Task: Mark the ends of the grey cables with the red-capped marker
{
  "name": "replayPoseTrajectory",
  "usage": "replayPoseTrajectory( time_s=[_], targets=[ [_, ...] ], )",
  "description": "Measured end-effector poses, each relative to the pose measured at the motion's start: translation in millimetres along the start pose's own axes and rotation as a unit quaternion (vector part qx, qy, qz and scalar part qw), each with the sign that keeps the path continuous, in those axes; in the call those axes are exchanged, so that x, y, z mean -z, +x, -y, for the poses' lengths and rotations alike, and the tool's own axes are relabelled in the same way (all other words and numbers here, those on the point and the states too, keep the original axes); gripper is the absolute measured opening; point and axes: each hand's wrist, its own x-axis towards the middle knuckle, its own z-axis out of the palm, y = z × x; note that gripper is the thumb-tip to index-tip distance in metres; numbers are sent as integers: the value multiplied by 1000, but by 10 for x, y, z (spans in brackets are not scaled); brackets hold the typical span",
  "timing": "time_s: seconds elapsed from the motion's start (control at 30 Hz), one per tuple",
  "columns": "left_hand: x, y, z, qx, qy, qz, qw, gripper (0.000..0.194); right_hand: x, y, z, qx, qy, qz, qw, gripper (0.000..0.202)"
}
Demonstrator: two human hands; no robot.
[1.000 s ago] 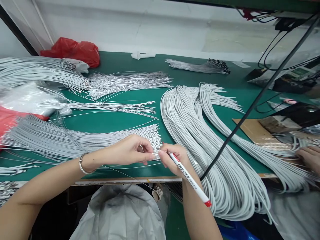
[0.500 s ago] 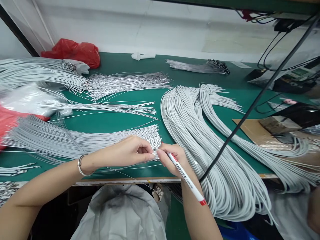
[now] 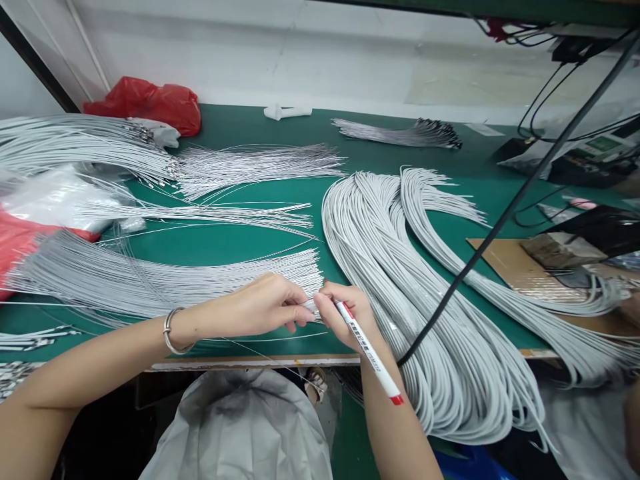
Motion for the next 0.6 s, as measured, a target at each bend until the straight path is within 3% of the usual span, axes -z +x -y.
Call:
replayPoseTrajectory(
  time_s=[0.17,0.3,0.4,0.6],
  targets=[
    [41,23,35,7,-56,2,998,27,-22,-83,-45,1,-2,-76,997,19],
    [95,16,51,28,-139,19,990,27,-154,-215,-65,47,-25,-179,982,37],
    [115,20,63,29,-163,19,986,25,-293,-265,-73,75,-7,-201,977,42],
    [114,57,63,28,-169,25,985,26,-446,-256,-73,55,35,-235,970,46]
  ],
)
